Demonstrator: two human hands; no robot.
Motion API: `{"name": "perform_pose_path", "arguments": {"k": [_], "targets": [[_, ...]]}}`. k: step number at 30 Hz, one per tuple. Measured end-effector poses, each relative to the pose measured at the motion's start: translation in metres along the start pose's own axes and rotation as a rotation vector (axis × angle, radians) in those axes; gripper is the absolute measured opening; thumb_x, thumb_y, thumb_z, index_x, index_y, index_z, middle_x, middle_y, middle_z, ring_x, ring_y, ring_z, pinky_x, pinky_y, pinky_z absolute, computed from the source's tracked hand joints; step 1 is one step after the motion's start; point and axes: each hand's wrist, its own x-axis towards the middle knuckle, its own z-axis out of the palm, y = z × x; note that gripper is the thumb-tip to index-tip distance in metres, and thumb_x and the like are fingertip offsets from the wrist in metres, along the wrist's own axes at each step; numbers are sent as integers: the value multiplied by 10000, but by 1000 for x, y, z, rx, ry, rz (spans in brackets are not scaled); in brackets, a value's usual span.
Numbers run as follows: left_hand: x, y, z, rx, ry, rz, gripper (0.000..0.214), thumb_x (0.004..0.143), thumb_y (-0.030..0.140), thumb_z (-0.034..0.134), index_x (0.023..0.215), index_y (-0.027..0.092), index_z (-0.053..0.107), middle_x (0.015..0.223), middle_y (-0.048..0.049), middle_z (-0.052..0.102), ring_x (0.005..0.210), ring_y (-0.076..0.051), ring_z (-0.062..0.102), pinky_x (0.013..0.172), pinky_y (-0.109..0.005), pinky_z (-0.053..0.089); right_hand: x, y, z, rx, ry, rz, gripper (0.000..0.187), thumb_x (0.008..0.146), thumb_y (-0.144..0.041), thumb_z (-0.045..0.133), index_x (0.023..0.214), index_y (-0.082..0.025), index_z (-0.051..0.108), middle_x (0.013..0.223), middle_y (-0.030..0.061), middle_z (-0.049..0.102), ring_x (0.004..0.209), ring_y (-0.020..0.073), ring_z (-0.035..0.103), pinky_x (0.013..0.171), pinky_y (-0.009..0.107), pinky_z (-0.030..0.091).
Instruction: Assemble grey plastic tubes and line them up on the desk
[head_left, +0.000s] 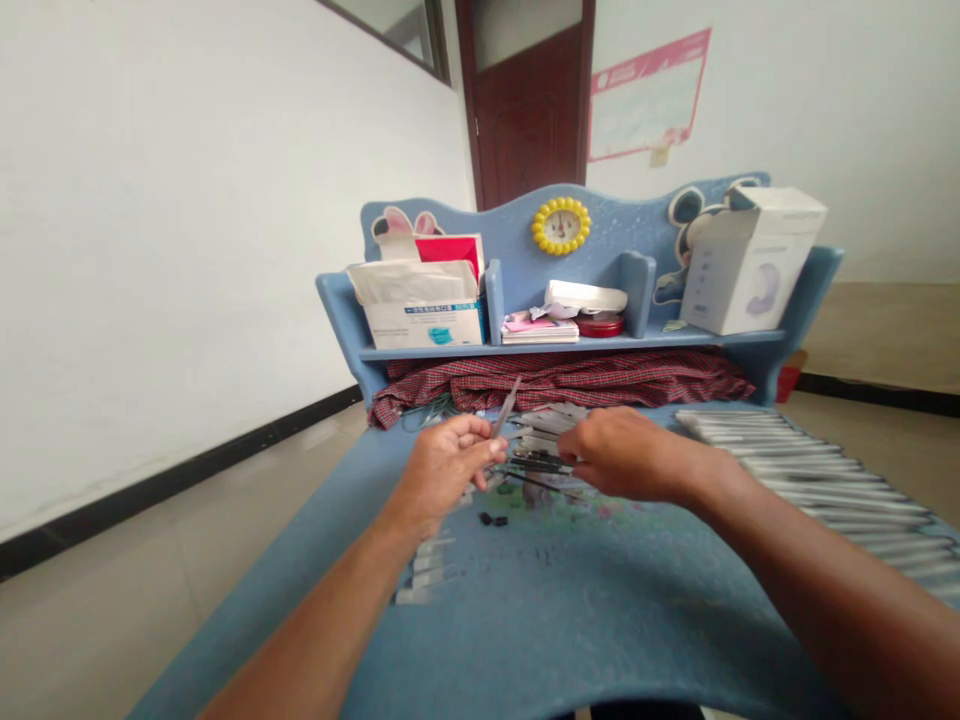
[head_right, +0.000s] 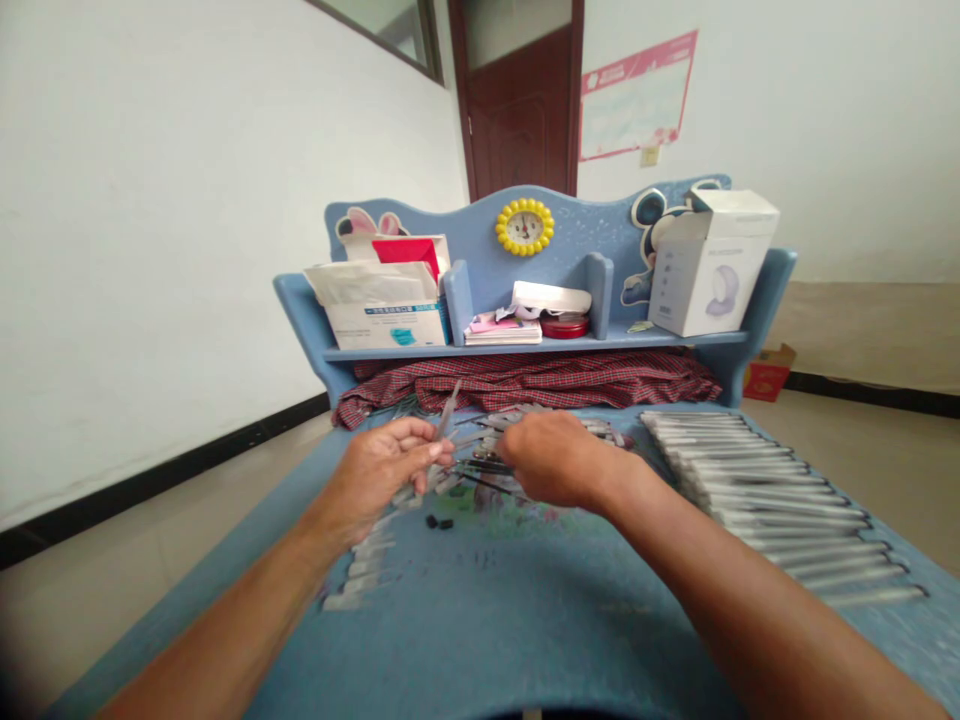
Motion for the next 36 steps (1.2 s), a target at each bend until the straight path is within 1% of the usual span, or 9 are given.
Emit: {"name": "perform_pose_path", "arguments": {"k": [1, 3, 6, 8, 14, 19, 23, 30, 36], "targets": [[0, 1, 0, -64, 7, -8, 161, 710, 269, 647, 772, 145, 565, 706, -31, 663, 623, -144, 615, 451, -201, 429, 1, 3, 6, 3, -67, 10, 185, 753, -121, 500, 800, -170, 672, 747, 90, 686, 662, 184, 618, 539, 249, 346], [-1, 2, 0, -162, 8, -15, 176, 709, 263, 660, 793, 139, 566, 775, -60, 685, 715, -166, 640, 479, -208, 459, 4, 8, 21, 12, -146, 43, 207, 714, -91, 531, 831, -168, 685, 777, 103, 688, 716, 202, 632, 591, 274, 404], [-1, 3, 1, -212, -3, -20, 183, 712, 248, 667, 813, 129, 571, 834, -79, 693, 746, -169, 645, 494, -210, 475, 7, 14, 40, 25, -172, 84, 238, 714, -95, 561, 905, -162, 687, 822, 119, 686, 783, 218, 640, 679, 319, 447], [-2, 3, 2, -209, -13, -21, 185, 711, 245, 671, 811, 123, 575, 820, -80, 692, 741, -171, 648, 487, -206, 472, 7, 16, 46, 33, -174, 90, 246, 717, -101, 571, 927, -158, 686, 840, 127, 685, 808, 227, 642, 705, 334, 454], [-2, 2, 3, -218, -3, -28, 197, 706, 240, 671, 823, 124, 562, 810, -79, 689, 737, -182, 655, 469, -203, 466, 7, 13, 41, 55, -181, 94, 276, 726, -100, 556, 968, -134, 684, 880, 160, 687, 847, 252, 648, 755, 366, 460], [-2, 0, 4, -249, -10, -39, 309, 698, 232, 677, 958, 126, 547, 819, -76, 689, 728, -187, 657, 454, -205, 459, 10, 1, 33, 52, -201, 54, 274, 714, -97, 520, 921, -107, 698, 860, 187, 698, 820, 292, 664, 687, 365, 487], [-3, 0, 5, -246, -10, -43, 297, 713, 236, 661, 968, 121, 562, 810, -75, 686, 717, -177, 650, 447, -195, 448, 12, -10, 31, 82, -160, 23, 264, 752, -147, 486, 907, -107, 696, 858, 195, 699, 803, 316, 669, 671, 394, 495], [-4, 2, 4, -231, -48, -55, 217, 761, 242, 623, 927, 111, 573, 835, -84, 672, 721, -160, 639, 460, -185, 457, 18, -21, 41, 91, -144, 85, 312, 815, -254, 444, 962, -120, 684, 884, 192, 696, 854, 323, 662, 704, 421, 501], [-3, 1, 3, -226, -40, -50, 202, 775, 260, 610, 909, 114, 572, 836, -87, 665, 721, -162, 638, 460, -187, 459, 19, -23, 48, 78, -113, 80, 291, 823, -230, 432, 916, -123, 687, 855, 193, 696, 812, 321, 670, 668, 403, 498]]}}
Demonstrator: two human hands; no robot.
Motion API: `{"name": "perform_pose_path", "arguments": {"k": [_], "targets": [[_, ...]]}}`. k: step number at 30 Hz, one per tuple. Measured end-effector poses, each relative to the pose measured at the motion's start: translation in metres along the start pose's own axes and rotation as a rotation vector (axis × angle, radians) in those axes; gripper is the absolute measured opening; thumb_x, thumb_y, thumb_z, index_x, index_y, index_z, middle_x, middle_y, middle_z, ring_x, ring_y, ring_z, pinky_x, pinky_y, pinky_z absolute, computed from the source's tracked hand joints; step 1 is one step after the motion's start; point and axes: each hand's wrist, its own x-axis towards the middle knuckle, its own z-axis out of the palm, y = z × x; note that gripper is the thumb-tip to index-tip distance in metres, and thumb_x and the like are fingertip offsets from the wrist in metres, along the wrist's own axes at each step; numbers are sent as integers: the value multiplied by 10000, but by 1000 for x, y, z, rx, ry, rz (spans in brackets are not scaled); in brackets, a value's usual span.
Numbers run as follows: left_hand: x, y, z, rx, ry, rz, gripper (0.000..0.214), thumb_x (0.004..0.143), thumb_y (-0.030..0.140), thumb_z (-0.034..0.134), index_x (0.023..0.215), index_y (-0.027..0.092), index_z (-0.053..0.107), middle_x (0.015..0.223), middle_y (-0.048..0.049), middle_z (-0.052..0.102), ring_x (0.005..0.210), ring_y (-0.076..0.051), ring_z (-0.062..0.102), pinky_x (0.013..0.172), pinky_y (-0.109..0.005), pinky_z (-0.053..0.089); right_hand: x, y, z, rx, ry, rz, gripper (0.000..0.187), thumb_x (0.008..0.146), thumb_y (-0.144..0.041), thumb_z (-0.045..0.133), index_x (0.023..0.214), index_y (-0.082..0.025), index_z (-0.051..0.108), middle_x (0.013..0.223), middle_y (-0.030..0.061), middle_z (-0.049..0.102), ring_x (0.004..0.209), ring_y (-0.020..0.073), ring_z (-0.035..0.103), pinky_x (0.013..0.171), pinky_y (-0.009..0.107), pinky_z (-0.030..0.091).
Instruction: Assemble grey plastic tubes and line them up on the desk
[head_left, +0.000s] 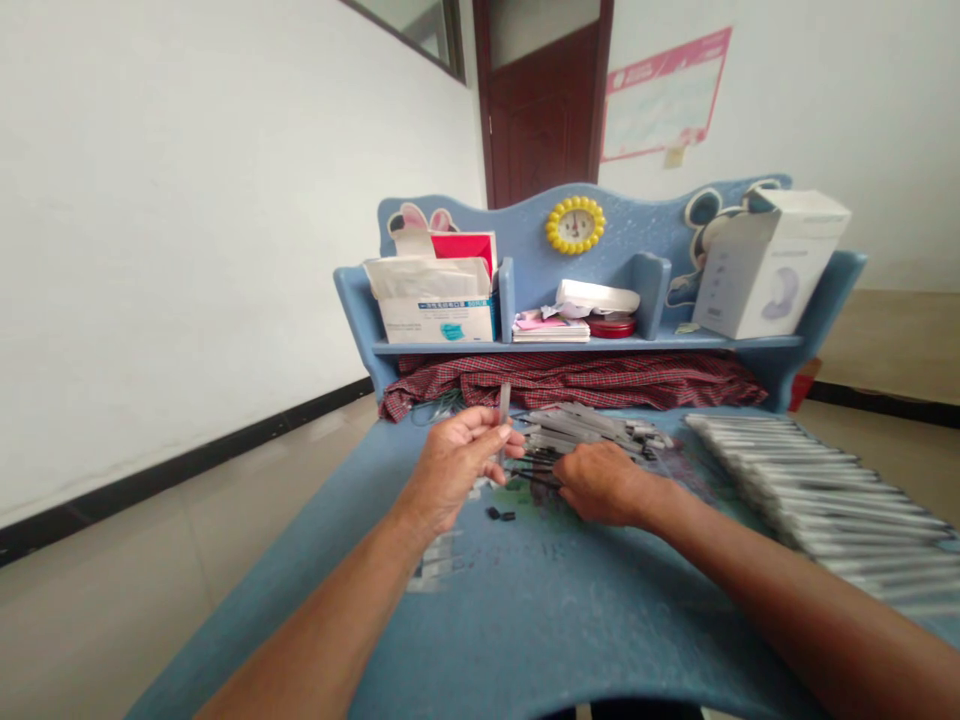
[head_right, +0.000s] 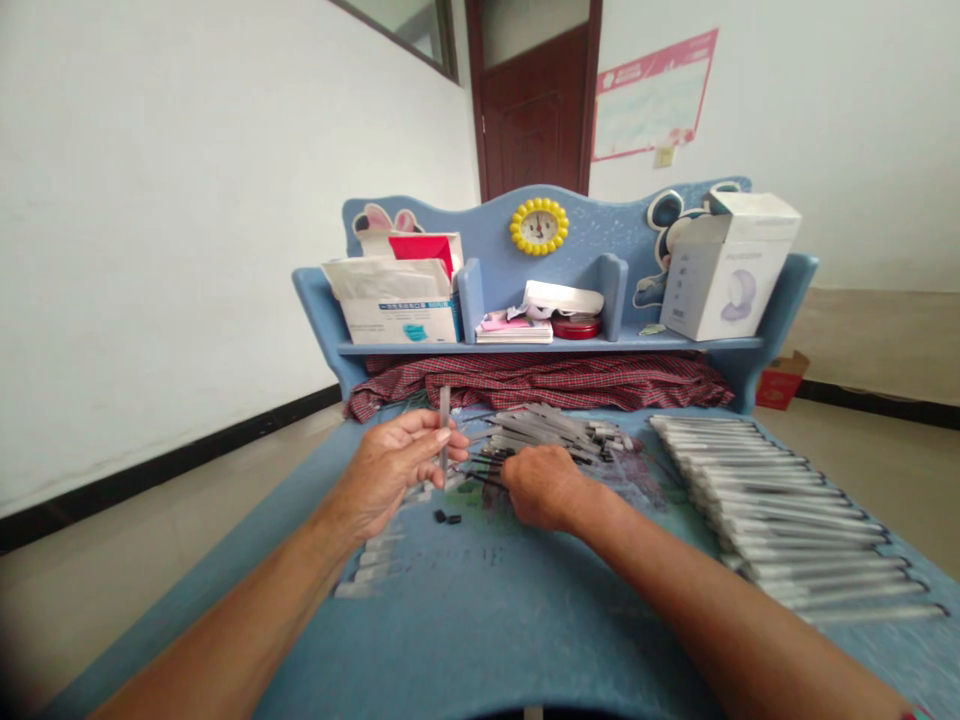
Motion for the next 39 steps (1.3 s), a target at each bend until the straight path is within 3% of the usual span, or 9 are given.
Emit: {"name": "perform_pose_path", "arguments": {"k": [4, 9, 12, 18, 21, 26, 28, 31, 39], "targets": [[0, 1, 0, -13, 15, 11, 205, 761, 272, 623, 885, 118, 570, 806, -78, 665, 691, -156, 633, 454, -189, 457, -5, -4, -3, 19, 72, -58, 282, 852, -258, 409, 896, -147, 664, 810, 160, 700, 754, 289, 672, 616, 350, 474], [-2, 1, 3, -16, 33, 5, 226, 732, 278, 646, 879, 122, 573, 776, -69, 672, 674, -152, 631, 450, -185, 450, -7, -29, -4, 48, 175, -269, 273, 894, -300, 379, 958, -176, 613, 756, 93, 697, 669, 221, 660, 539, 267, 400], [-4, 1, 5, -7, 27, 6, 207, 724, 266, 648, 858, 126, 574, 771, -66, 673, 701, -160, 638, 451, -179, 447, -2, -42, 3, -2, 173, -355, 252, 884, -199, 361, 887, -157, 609, 724, 90, 690, 620, 199, 645, 498, 257, 352], [-3, 1, 3, 26, 2, 2, 191, 742, 271, 625, 852, 124, 573, 787, -72, 671, 721, -167, 639, 452, -180, 450, 0, -38, 10, 21, 218, -366, 175, 788, -109, 423, 811, -125, 595, 690, 105, 679, 558, 172, 609, 463, 257, 279], [-1, -1, 1, 47, -5, 12, 200, 743, 275, 624, 858, 120, 573, 766, -60, 659, 671, -147, 620, 441, -180, 446, -1, -26, 5, 333, 320, -290, 142, 784, -137, 434, 798, -134, 576, 652, 69, 656, 528, 138, 573, 466, 236, 295], [-2, -1, 1, 76, -66, -3, 215, 728, 292, 638, 852, 125, 585, 712, -42, 640, 635, -145, 604, 423, -183, 437, 3, -2, -12, 1387, 361, -104, 74, 814, -228, 435, 807, -168, 478, 566, -14, 613, 416, 99, 530, 442, 207, 400], [-3, 1, 2, 104, -91, -23, 205, 730, 292, 632, 850, 130, 593, 754, -57, 654, 689, -169, 629, 423, -184, 434, 3, 7, -17, 1653, 430, -86, 116, 818, -288, 480, 833, -175, 460, 576, -6, 639, 404, 114, 552, 447, 229, 434], [-5, 1, 4, 146, -144, -33, 175, 729, 290, 625, 812, 137, 603, 751, -55, 659, 700, -178, 640, 420, -186, 429, 2, 14, -22, 1816, 504, -162, 183, 797, -323, 562, 878, -174, 491, 642, 17, 682, 431, 124, 584, 451, 235, 447], [-5, -3, 6, 186, -255, -21, 217, 734, 317, 621, 829, 122, 618, 778, -68, 654, 705, -189, 644, 420, -200, 439, 3, 7, -17, 1842, 482, -179, 219, 755, -322, 656, 865, -149, 579, 591, 3, 660, 409, 99, 552, 412, 211, 439]]}}
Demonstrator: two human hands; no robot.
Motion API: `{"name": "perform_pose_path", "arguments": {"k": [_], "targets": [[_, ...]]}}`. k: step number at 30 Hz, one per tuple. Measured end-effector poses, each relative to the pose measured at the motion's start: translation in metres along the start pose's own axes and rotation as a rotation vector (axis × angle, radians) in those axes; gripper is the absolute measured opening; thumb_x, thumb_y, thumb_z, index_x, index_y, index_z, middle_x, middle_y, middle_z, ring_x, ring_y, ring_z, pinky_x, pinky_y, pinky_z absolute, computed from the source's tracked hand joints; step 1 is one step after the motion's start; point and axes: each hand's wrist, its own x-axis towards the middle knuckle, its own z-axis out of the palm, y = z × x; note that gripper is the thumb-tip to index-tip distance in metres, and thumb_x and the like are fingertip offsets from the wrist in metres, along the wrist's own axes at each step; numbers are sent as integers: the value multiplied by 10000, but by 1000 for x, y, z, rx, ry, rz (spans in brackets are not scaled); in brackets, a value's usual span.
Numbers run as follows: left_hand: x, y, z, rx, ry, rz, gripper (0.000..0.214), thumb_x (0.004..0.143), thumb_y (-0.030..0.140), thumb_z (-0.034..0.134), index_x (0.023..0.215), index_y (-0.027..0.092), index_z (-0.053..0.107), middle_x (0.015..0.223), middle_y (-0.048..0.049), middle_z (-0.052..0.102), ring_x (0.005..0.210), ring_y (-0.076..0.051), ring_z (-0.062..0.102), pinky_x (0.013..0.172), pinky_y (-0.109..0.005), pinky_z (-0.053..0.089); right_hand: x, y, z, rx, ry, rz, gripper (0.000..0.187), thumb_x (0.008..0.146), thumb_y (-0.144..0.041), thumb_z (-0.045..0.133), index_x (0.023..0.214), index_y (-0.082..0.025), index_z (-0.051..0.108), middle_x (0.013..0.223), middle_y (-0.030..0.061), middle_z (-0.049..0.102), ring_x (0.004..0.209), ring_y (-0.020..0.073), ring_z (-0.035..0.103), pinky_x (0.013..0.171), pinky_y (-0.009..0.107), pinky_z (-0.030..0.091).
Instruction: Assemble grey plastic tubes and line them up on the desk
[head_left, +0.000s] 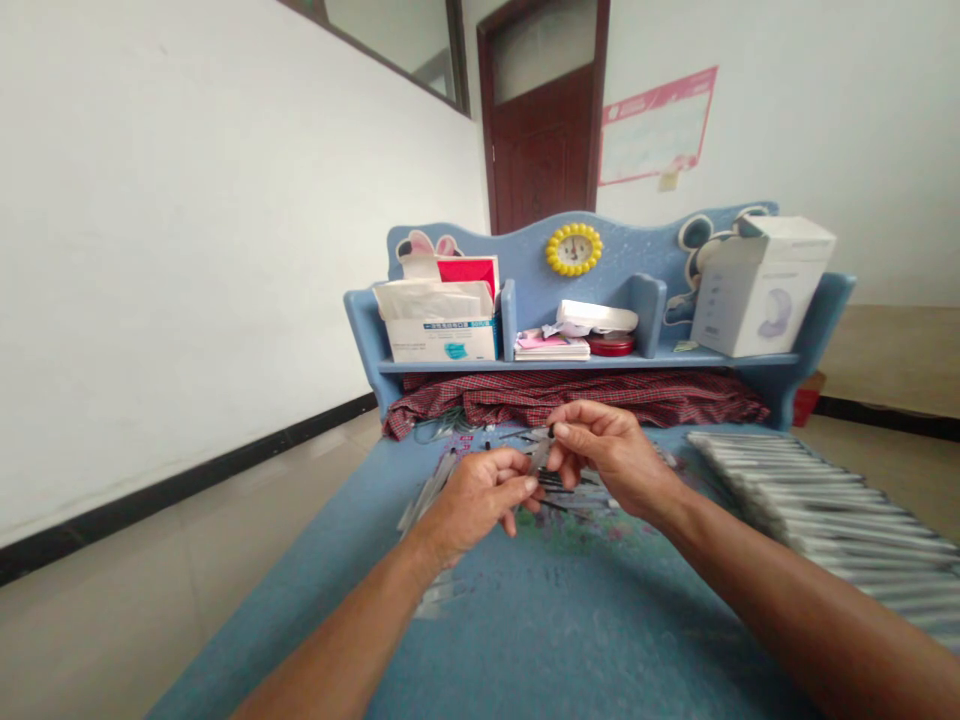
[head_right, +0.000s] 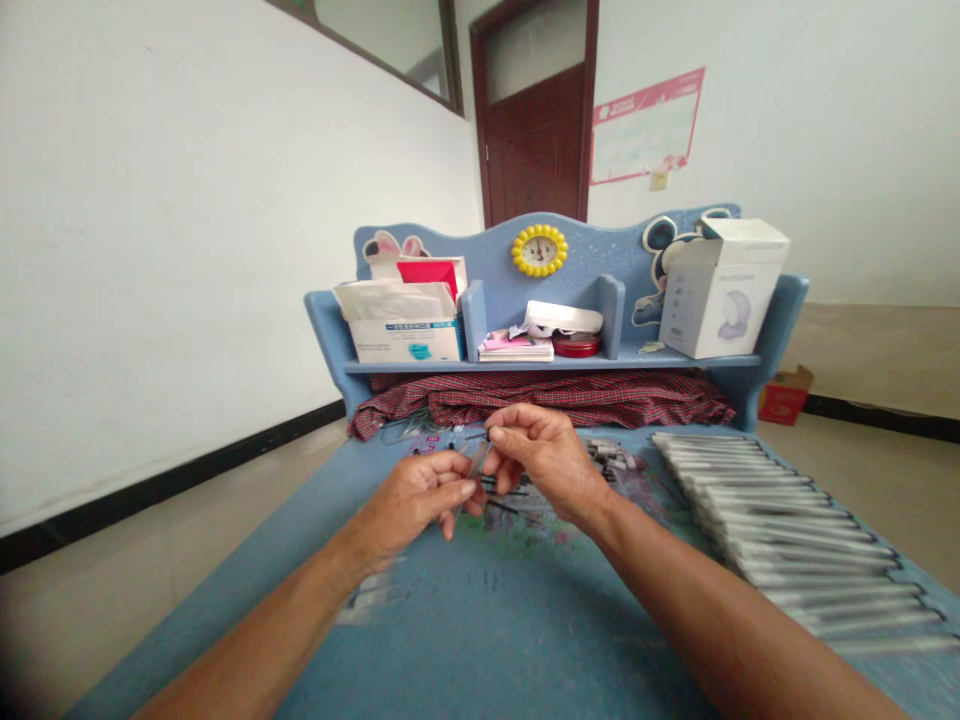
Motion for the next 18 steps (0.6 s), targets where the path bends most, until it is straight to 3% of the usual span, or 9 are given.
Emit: {"name": "perform_pose_path", "arguments": {"k": [8, 12, 15, 18], "targets": [[-2, 3, 1, -42, -24, 9, 192, 737, 303, 627, 802, 123, 609, 748, -56, 639, 692, -177, 635, 409, -182, 436, -2, 3, 2, 15, -20, 45, 268, 733, -362, 678, 870, -150, 589, 572, 2, 663, 376, 91, 540, 386, 195, 427], [-4, 3, -2, -96, -103, -4, 198, 765, 314, 610, 826, 126, 609, 759, -73, 656, 686, -171, 641, 407, -166, 431, -3, 4, 4, 28, -26, 54, 266, 734, -360, 678, 872, -152, 587, 561, 2, 660, 370, 93, 539, 379, 192, 424], [-5, 2, -5, -148, -195, -22, 206, 786, 326, 593, 841, 128, 602, 771, -84, 667, 658, -161, 645, 394, -157, 417, -3, 2, 3, -23, -36, 43, 262, 739, -367, 669, 864, -151, 588, 555, -1, 653, 373, 92, 537, 378, 193, 426], [-5, 0, -6, -131, -197, -39, 213, 787, 339, 590, 819, 128, 590, 763, -85, 672, 634, -155, 644, 376, -153, 400, -1, -3, -2, -150, -60, 30, 287, 722, -401, 674, 829, -149, 590, 541, -15, 628, 375, 84, 524, 386, 196, 436]]}}
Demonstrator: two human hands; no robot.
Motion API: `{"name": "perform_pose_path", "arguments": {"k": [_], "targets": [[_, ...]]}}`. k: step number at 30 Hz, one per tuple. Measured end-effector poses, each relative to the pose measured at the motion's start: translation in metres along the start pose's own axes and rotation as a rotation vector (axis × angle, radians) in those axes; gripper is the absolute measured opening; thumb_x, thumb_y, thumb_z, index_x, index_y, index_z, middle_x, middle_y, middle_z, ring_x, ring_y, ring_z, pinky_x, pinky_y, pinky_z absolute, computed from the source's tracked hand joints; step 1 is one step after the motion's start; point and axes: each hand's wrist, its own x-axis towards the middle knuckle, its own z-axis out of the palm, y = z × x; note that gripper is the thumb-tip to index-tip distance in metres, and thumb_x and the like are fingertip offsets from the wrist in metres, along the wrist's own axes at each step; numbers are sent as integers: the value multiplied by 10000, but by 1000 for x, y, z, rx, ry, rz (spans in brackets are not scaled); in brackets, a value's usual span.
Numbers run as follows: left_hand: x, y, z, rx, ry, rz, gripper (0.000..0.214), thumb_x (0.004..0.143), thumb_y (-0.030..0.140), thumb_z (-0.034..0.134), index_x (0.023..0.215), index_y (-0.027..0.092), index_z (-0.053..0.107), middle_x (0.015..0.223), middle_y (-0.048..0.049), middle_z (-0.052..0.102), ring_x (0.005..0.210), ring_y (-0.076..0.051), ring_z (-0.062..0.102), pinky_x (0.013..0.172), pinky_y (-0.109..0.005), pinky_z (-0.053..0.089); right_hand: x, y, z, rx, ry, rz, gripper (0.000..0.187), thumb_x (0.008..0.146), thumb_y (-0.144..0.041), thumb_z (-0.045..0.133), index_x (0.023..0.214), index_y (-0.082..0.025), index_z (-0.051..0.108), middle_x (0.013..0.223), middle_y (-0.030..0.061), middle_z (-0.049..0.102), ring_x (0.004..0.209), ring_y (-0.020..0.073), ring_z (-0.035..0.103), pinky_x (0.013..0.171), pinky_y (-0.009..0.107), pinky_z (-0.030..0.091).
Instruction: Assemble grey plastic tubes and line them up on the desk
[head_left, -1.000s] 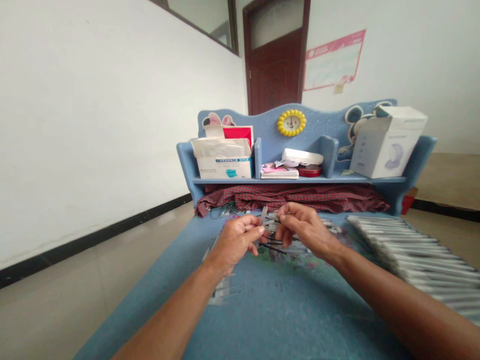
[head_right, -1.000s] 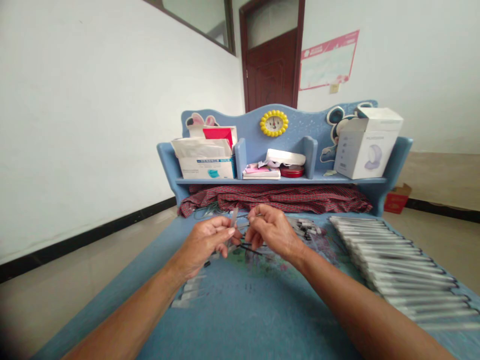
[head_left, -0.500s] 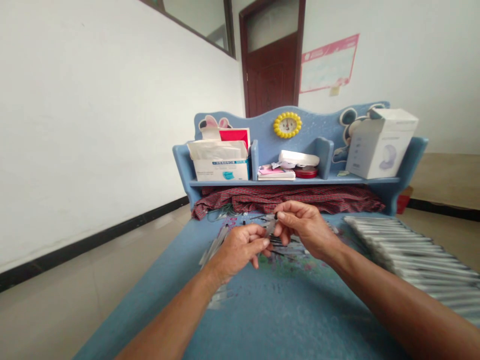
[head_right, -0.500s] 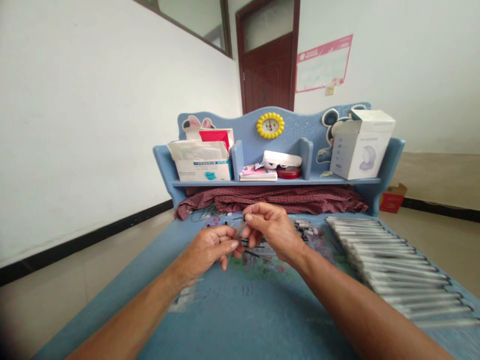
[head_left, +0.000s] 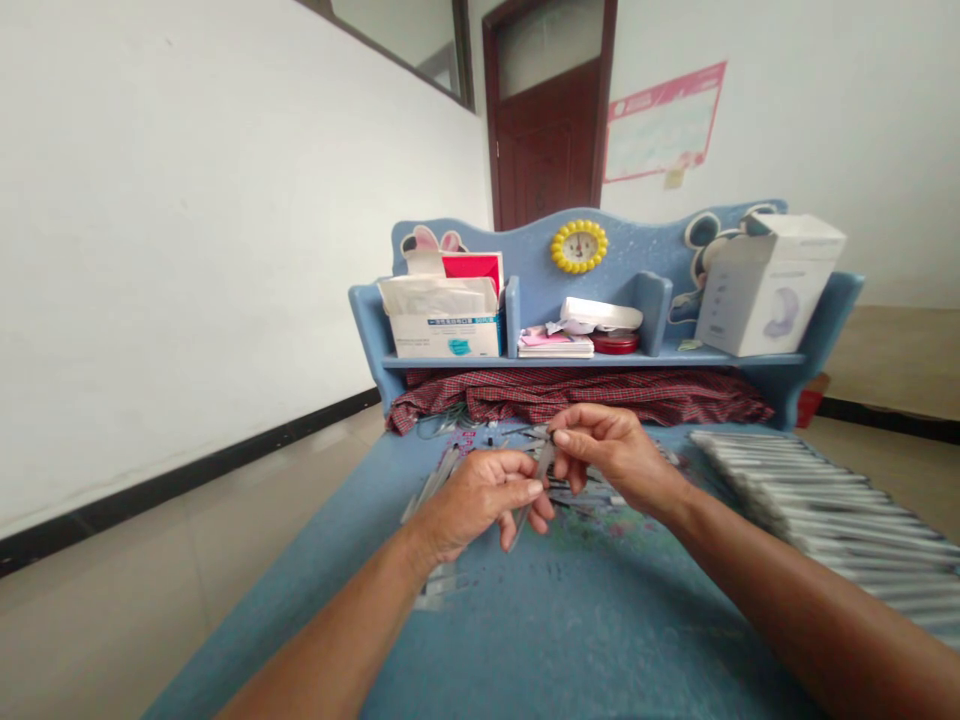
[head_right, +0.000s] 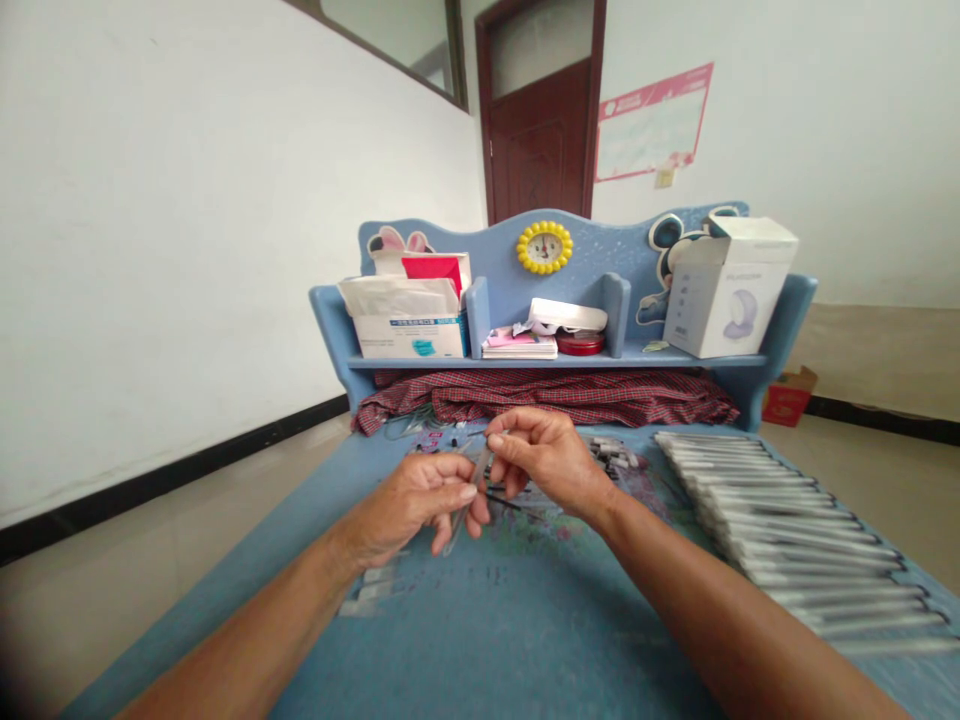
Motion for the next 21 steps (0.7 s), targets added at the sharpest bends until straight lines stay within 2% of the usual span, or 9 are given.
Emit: {"name": "perform_pose_path", "arguments": {"k": [4, 9, 14, 17, 21], "targets": [[2, -1, 0, 116, 52, -23, 200, 764, 332, 603, 790, 134, 591, 714, -67, 677, 576, -137, 623, 343, -146, 367, 1, -6, -12, -224, -82, 1, 268, 721, -395, 666, 767, -141, 594, 550, -26, 589, 410, 65, 503, 415, 185, 434], [2, 2, 0, 245, 71, -30, 149, 764, 279, 580, 791, 140, 626, 649, -29, 670, 429, -72, 519, 327, -137, 347, -1, -16, -21, -472, -207, 18, 142, 774, -280, 588, 788, -141, 610, 558, -42, 545, 441, 63, 489, 450, 183, 421], [1, 5, 2, 299, 106, -26, 142, 752, 256, 578, 804, 146, 652, 631, -22, 665, 450, -84, 533, 316, -129, 331, -3, -26, -21, -680, -254, -28, 78, 788, -189, 540, 748, -148, 592, 550, -54, 501, 481, 57, 465, 455, 159, 369], [0, 7, 3, 317, 101, -41, 136, 756, 252, 572, 789, 151, 656, 594, -1, 647, 397, -61, 479, 313, -123, 319, -2, -26, -22, -641, -282, 10, 93, 795, -210, 542, 741, -145, 581, 551, -51, 511, 476, 58, 477, 450, 160, 379], [-2, 11, 3, 268, 34, -66, 171, 770, 299, 572, 760, 148, 652, 609, -12, 661, 349, -38, 421, 311, -125, 295, -1, -20, -25, -406, -311, 105, 196, 784, -339, 592, 773, -143, 581, 569, -33, 570, 459, 74, 527, 459, 191, 454]]}}
